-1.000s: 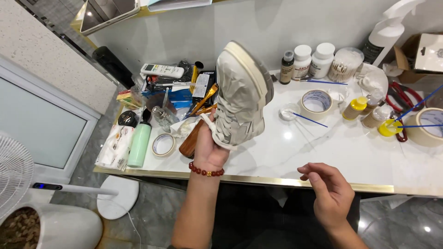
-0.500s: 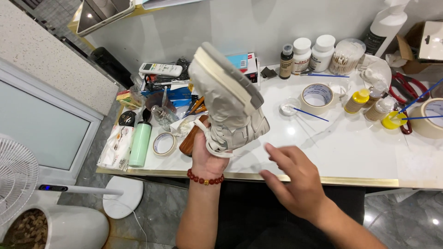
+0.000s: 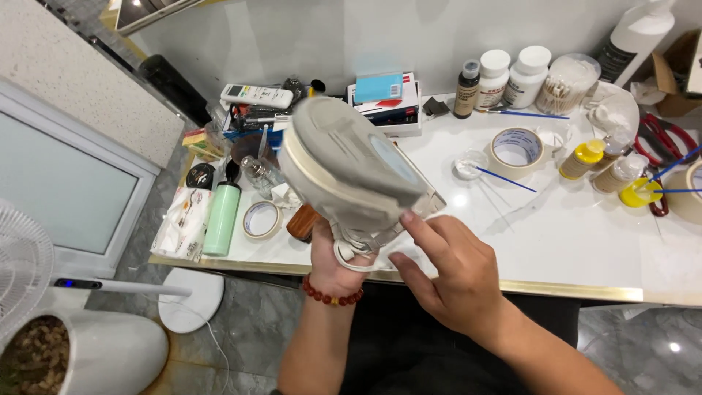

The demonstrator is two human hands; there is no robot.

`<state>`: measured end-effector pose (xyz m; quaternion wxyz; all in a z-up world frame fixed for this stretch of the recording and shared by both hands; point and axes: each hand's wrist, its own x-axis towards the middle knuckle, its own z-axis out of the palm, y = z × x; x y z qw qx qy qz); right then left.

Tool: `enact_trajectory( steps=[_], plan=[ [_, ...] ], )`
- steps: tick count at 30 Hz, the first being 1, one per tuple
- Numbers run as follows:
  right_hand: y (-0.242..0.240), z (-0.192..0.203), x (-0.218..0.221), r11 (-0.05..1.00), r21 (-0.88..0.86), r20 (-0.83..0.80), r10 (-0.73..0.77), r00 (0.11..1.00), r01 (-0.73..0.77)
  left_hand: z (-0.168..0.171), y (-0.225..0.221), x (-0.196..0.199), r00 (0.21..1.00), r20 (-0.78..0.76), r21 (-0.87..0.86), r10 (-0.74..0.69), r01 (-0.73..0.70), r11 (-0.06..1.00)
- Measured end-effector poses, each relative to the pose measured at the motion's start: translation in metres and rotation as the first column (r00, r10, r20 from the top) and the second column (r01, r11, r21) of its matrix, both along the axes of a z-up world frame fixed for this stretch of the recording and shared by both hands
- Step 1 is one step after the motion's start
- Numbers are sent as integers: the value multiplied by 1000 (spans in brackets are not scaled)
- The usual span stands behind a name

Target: The person dips a small brush into a cup of white paste and brushes the paste onto the midsole and upper edges of a sneaker, rotating the shoe in their hand to reach different areas and reloading the brush from the cup as they work.

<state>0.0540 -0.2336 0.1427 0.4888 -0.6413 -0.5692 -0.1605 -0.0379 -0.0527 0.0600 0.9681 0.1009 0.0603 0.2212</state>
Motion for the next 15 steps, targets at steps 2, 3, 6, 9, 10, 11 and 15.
enact_trajectory(
  steps=[2, 3, 6, 9, 10, 11, 15],
  plan=[
    [-12, -16, 7, 999, -46, -39, 24, 999, -26, 2, 16, -6, 997, -49, 109, 67, -62, 992],
    [-18, -23, 11, 995, -87, -84, 38, 996, -45, 3, 24, -9, 986, -98, 225, 132, -107, 969],
    [-31, -48, 43, 972, -224, -179, -109, 978, 68, 9, 65, -61, 968, -174, 446, 180, -85, 891],
    [-22, -64, 70, 934, -316, -153, -226, 962, 169, 28, 79, -102, 898, -59, 643, 436, -299, 705],
    [-11, -64, 77, 933, -321, -154, -221, 963, 163, 22, 83, -115, 895, -63, 640, 441, -302, 706],
    [2, -64, 83, 915, -367, -103, -217, 971, 166, 15, 88, -129, 860, -34, 691, 510, -348, 633],
    [62, -76, 104, 799, -561, 185, -134, 973, 217, 1, 88, -175, 762, 30, 771, 647, -429, 470]
  ],
)
